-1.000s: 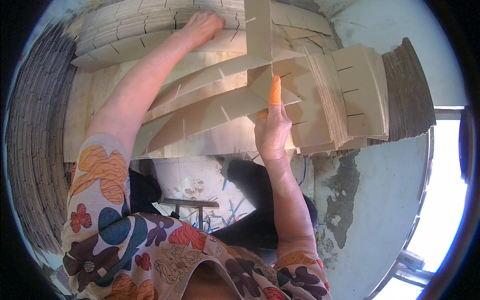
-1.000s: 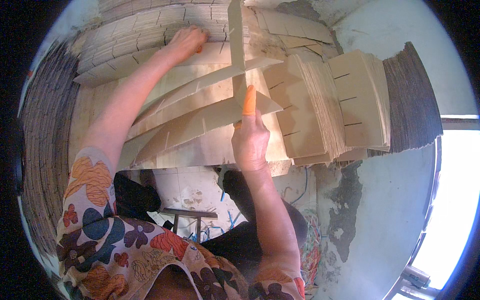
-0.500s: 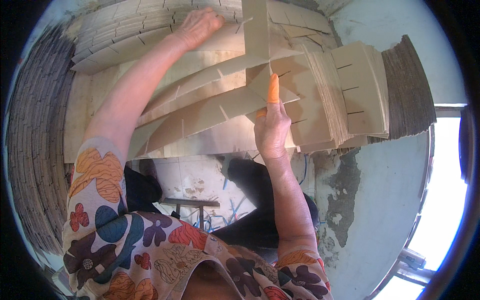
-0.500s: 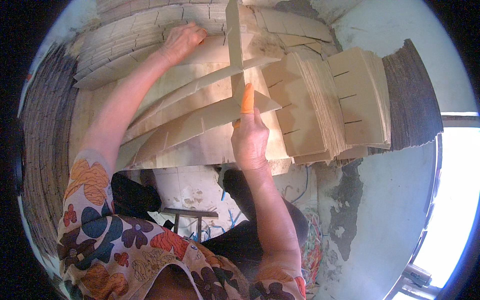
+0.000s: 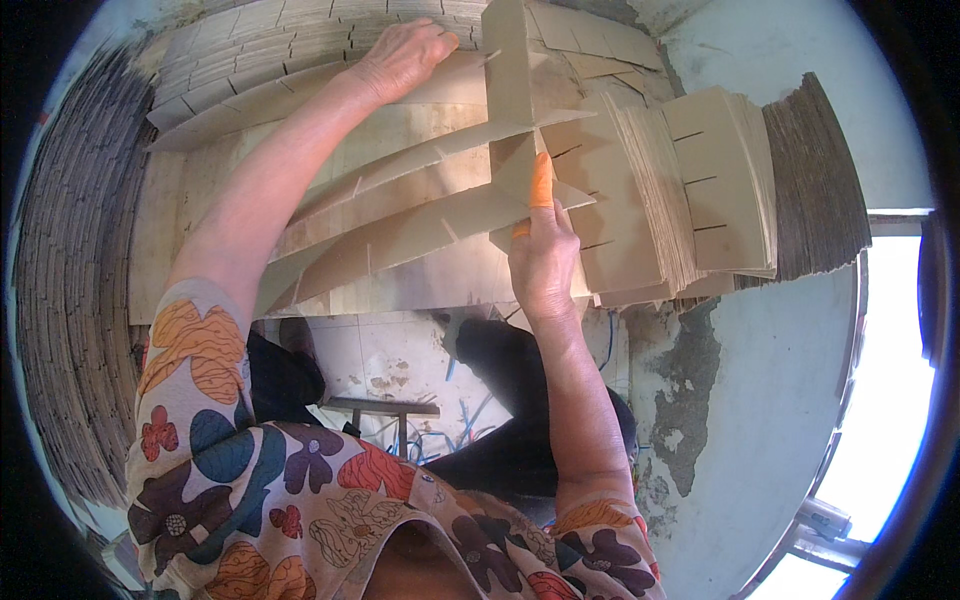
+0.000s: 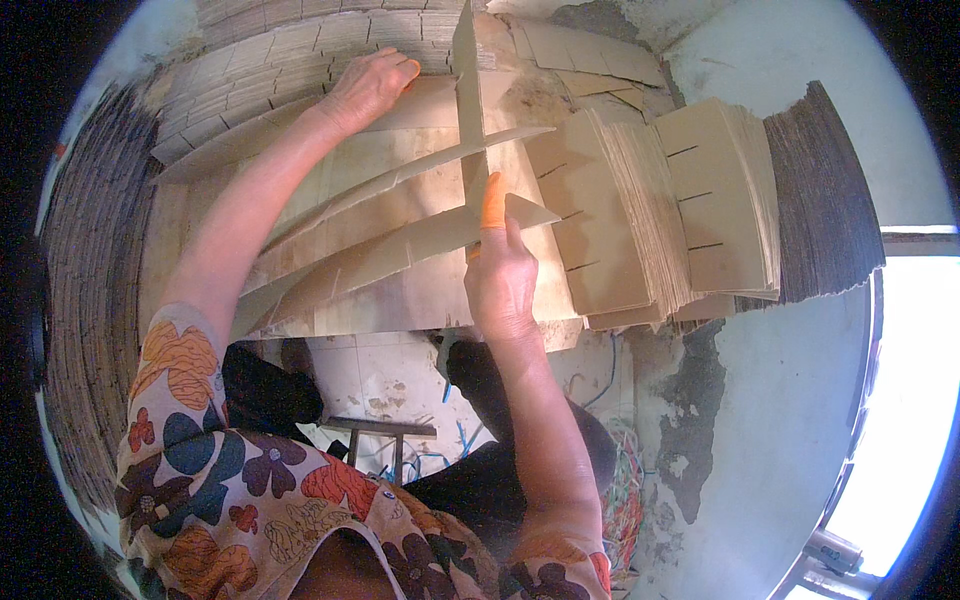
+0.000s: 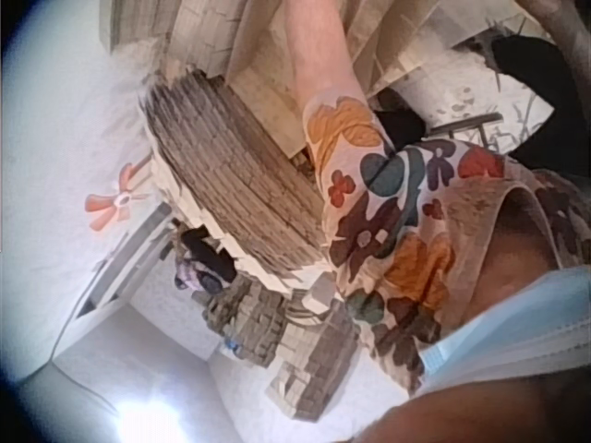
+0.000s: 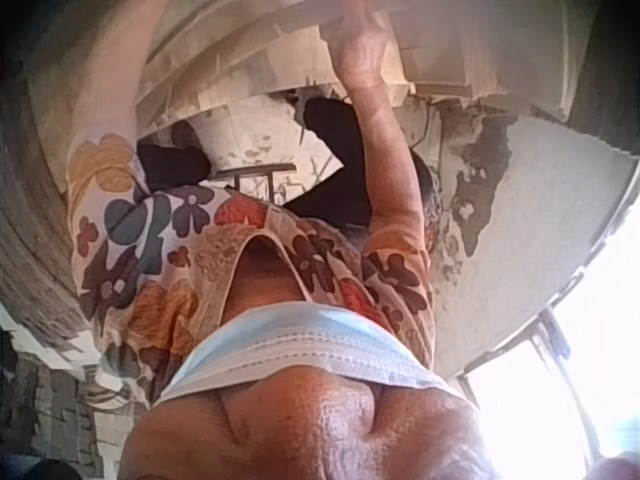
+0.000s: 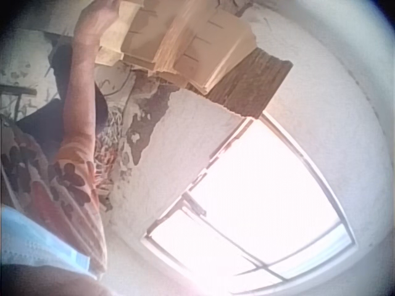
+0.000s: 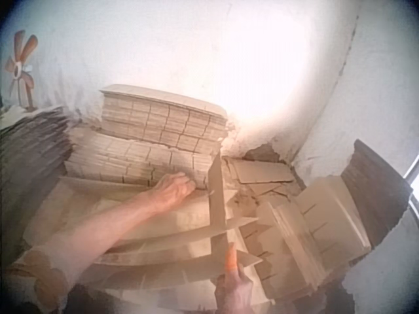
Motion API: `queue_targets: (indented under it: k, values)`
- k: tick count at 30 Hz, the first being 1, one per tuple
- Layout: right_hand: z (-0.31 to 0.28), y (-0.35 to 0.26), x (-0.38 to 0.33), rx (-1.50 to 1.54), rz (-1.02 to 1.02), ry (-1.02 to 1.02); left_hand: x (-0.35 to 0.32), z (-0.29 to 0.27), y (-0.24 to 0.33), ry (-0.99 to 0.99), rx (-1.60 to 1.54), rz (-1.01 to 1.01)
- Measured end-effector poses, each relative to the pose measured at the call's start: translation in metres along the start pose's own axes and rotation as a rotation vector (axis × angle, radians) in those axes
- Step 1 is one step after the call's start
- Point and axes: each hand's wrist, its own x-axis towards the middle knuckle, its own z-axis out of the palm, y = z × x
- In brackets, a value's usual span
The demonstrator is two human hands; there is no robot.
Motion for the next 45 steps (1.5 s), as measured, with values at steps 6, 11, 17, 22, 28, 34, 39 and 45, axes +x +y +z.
queue_targets:
  k: [6, 11, 17, 22, 28, 34, 39, 45]
  values:
    - [0.002, 0.003, -0.001, -0.045, 0.017, -0.039, 0.001, -0.015, 0.012, 0.094, -0.183, 0.044]
    - [-0.008, 0.000, -0.005, -0.130, 0.016, -0.048, 0.002, -0.052, 0.040, 0.144, -0.332, 0.091]
    - [-0.083, -0.023, -0.016, -0.383, 0.026, -0.083, -0.012, -0.090, 0.061, -0.012, -0.441, -0.121]
    - [-0.065, 0.024, -0.023, -0.316, -0.073, -0.207, -0.039, -0.046, 0.076, -0.307, -0.419, -0.194]
    - [-0.067, 0.052, -0.026, -0.269, 0.036, -0.414, -0.064, -0.080, 0.076, -0.123, -0.502, -0.302]
    - [-0.090, 0.114, -0.013, -0.606, 0.169, 0.094, -0.115, -0.168, 0.106, 0.129, -0.452, -0.315]
    - [-0.064, 0.149, -0.024, -0.727, 0.355, -0.052, -0.158, -0.198, 0.135, 0.076, -0.349, -0.377]
    - [-0.053, 0.149, -0.012, -0.675, 0.447, -0.154, -0.180, -0.199, 0.142, 0.049, -0.362, -0.459]
